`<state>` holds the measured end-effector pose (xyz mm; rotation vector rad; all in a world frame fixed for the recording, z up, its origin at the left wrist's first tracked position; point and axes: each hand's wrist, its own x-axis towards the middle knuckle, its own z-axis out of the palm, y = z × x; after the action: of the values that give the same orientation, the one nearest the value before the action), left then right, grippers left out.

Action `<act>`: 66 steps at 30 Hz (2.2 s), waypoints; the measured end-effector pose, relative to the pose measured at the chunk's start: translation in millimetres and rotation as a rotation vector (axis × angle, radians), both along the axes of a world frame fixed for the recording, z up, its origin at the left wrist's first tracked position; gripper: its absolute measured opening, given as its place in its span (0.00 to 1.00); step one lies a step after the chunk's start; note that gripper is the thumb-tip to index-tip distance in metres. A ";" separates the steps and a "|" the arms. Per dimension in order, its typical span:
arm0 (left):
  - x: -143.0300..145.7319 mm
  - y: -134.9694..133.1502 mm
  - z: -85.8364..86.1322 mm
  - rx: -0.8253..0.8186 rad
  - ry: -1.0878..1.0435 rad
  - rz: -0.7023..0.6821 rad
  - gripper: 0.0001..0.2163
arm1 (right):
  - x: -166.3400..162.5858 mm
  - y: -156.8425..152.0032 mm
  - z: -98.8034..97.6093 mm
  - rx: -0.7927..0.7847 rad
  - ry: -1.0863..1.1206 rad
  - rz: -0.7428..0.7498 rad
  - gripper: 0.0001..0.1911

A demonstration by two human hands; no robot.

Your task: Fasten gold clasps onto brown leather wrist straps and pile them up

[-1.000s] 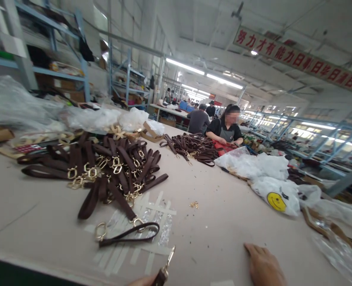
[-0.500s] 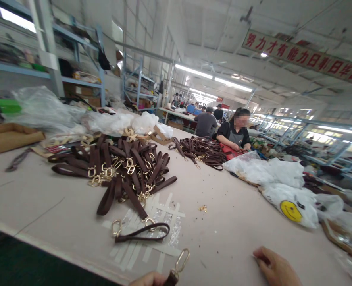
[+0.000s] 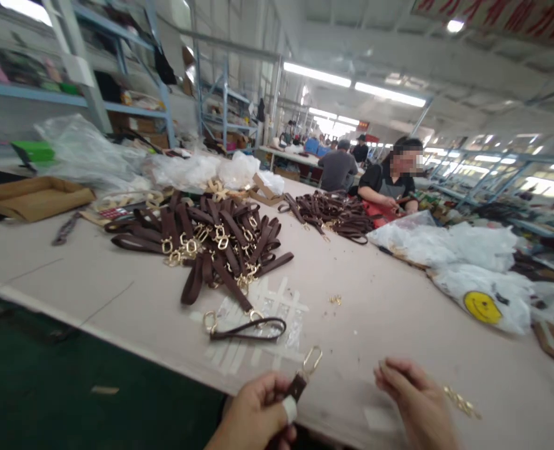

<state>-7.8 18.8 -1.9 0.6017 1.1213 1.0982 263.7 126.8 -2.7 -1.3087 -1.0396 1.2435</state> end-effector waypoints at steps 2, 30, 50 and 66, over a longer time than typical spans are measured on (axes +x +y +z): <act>1.2 -1.2 19.8 0.016 0.011 0.020 0.12 | -27.8 -11.9 13.5 -0.019 0.197 -0.018 0.20; 0.1 10.7 23.9 -0.061 -0.073 0.043 0.10 | -40.6 -35.5 -4.7 0.729 -1.076 0.179 0.11; 7.6 7.5 18.5 0.085 -0.041 0.076 0.09 | -87.4 -57.4 18.1 0.532 -0.585 0.324 0.05; 3.6 -6.8 26.0 0.469 0.568 0.097 0.13 | -113.6 -83.2 15.5 0.666 -0.548 0.193 0.04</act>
<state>-4.2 12.0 24.0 1.2975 1.3906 1.3285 150.0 43.6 12.8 -1.0390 -1.8141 0.5642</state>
